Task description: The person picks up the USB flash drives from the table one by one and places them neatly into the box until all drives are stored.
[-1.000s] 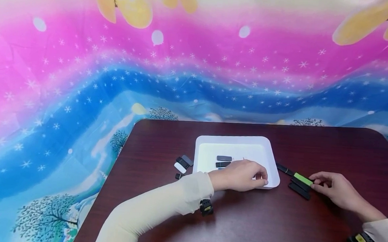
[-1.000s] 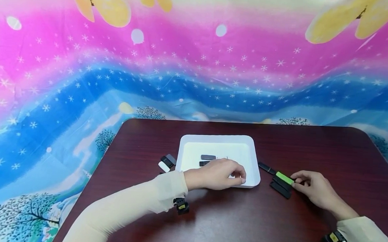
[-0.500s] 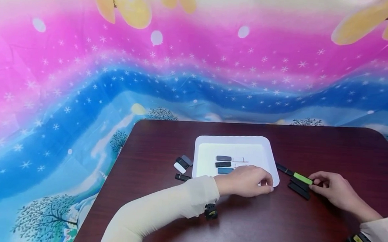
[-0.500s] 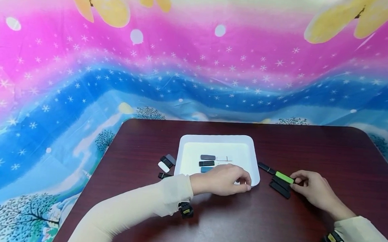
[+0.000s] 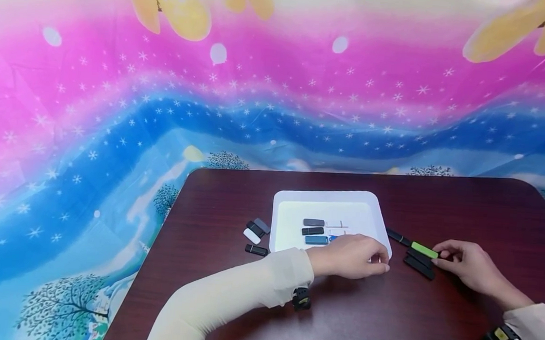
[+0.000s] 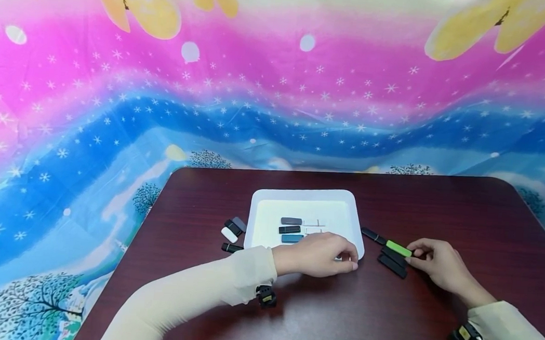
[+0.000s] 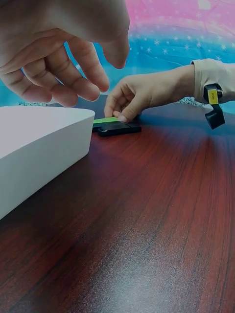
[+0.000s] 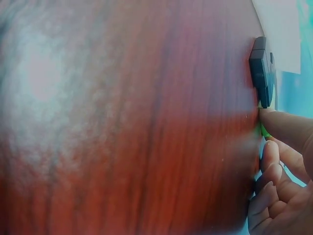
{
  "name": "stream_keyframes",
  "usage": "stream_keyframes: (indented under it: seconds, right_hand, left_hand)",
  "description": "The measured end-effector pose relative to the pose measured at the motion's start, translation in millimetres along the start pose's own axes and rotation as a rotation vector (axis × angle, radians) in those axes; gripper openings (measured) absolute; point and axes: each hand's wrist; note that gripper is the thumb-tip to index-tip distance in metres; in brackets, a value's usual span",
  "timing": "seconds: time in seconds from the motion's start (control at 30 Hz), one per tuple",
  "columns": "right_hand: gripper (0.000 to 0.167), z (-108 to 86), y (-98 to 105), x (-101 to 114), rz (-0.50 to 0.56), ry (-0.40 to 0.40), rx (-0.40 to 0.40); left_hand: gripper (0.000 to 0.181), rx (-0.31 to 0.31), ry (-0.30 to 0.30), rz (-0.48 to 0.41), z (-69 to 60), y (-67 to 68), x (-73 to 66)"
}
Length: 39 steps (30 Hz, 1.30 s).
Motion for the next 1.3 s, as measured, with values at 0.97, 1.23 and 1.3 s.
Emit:
stream_keyframes:
  seconds: [0.97, 1.23, 1.3]
  right_hand:
    - [0.019, 1.9, 7.7, -6.6, 0.037, -0.043, 0.025]
    - [0.016, 4.4, 16.2, -3.9, 0.054, -0.013, 0.000]
    - [0.016, 4.9, 18.5, -2.6, 0.051, -0.018, -0.001]
  left_hand:
    - [0.014, 0.006, 0.005, 0.005, 5.0, 1.0, -1.0]
    - [0.016, -0.021, 0.007, 0.013, 5.4, 6.9, -2.8]
    - [0.016, -0.024, 0.006, 0.014, 5.3, 7.9, -2.8]
Point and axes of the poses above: each hand's wrist, its own z-axis towards the middle knuckle, its own y-axis out of the back of the hand, x = y × z, and after that the axes turned 4 degrees about -z, right-handed
